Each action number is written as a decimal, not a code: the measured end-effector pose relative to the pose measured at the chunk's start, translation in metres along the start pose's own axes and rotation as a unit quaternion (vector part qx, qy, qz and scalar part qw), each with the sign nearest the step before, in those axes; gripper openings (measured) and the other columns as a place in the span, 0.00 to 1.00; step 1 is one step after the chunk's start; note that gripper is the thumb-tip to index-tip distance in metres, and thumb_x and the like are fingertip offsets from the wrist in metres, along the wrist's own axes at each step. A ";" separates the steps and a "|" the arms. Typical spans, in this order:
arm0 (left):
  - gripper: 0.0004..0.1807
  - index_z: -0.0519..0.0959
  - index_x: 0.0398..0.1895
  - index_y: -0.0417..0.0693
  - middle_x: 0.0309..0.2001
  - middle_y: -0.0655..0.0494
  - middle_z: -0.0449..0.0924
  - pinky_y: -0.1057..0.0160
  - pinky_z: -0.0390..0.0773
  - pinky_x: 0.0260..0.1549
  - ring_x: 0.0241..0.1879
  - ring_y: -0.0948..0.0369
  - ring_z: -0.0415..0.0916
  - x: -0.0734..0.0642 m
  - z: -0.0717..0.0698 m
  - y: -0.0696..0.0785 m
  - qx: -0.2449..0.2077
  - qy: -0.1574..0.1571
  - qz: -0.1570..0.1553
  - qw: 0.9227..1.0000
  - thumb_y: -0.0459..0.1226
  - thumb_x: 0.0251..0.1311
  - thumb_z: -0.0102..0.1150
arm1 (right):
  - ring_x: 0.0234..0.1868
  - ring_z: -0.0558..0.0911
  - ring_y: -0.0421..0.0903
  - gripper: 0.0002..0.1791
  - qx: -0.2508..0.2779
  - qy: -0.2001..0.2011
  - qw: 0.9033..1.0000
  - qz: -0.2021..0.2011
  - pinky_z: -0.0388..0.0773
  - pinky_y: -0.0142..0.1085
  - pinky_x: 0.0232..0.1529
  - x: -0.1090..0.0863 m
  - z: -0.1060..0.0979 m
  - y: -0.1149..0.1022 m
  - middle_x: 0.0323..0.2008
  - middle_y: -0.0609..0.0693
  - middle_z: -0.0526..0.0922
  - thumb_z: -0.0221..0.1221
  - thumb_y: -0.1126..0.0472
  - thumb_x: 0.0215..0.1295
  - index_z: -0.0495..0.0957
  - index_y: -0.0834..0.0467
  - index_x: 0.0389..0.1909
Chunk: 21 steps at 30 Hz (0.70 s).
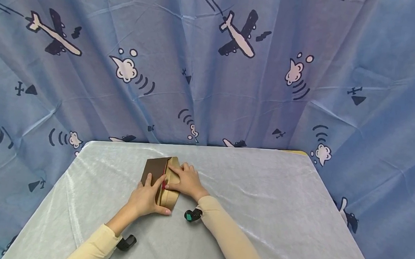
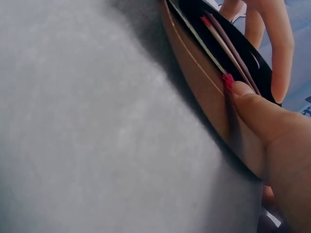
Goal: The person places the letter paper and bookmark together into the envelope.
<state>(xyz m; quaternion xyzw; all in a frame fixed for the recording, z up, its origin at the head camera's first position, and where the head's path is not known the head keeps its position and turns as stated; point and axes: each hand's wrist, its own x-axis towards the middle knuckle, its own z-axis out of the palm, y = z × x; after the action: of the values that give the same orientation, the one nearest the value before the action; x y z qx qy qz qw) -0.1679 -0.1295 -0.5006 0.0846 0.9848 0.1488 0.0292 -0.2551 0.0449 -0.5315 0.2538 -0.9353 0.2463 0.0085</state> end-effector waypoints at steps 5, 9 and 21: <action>0.70 0.59 0.76 0.56 0.72 0.21 0.53 0.37 0.80 0.40 0.59 0.19 0.64 -0.001 -0.002 0.001 0.006 -0.007 0.003 1.000 0.70 0.24 0.75 | 0.46 0.69 0.49 0.46 0.018 -0.004 1.000 -0.001 0.68 0.45 0.49 -0.004 -0.001 0.003 0.48 0.53 0.72 0.69 0.36 0.52 0.67 0.46 0.72; 0.68 0.59 0.76 0.58 0.72 0.22 0.53 0.36 0.79 0.41 0.60 0.20 0.64 -0.001 -0.006 0.002 0.005 -0.015 0.002 1.000 0.70 0.26 0.75 | 0.47 0.70 0.49 0.45 0.020 0.005 1.000 -0.001 0.69 0.45 0.50 -0.006 -0.002 0.005 0.49 0.53 0.73 0.69 0.38 0.53 0.67 0.46 0.72; 0.62 0.55 0.78 0.56 0.75 0.28 0.52 0.34 0.78 0.45 0.64 0.26 0.64 0.000 -0.012 -0.002 -0.002 -0.050 -0.002 0.999 0.68 0.40 0.70 | 0.49 0.71 0.49 0.42 0.078 0.007 0.997 -0.006 0.72 0.46 0.53 -0.013 -0.009 0.010 0.50 0.55 0.72 0.70 0.44 0.56 0.68 0.49 0.71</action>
<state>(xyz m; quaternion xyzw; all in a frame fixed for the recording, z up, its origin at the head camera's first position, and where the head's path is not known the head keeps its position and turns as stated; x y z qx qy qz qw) -0.1695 -0.1346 -0.4898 0.0903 0.9820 0.1459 0.0789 -0.2492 0.0624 -0.5299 0.2574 -0.9116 0.3204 -0.0039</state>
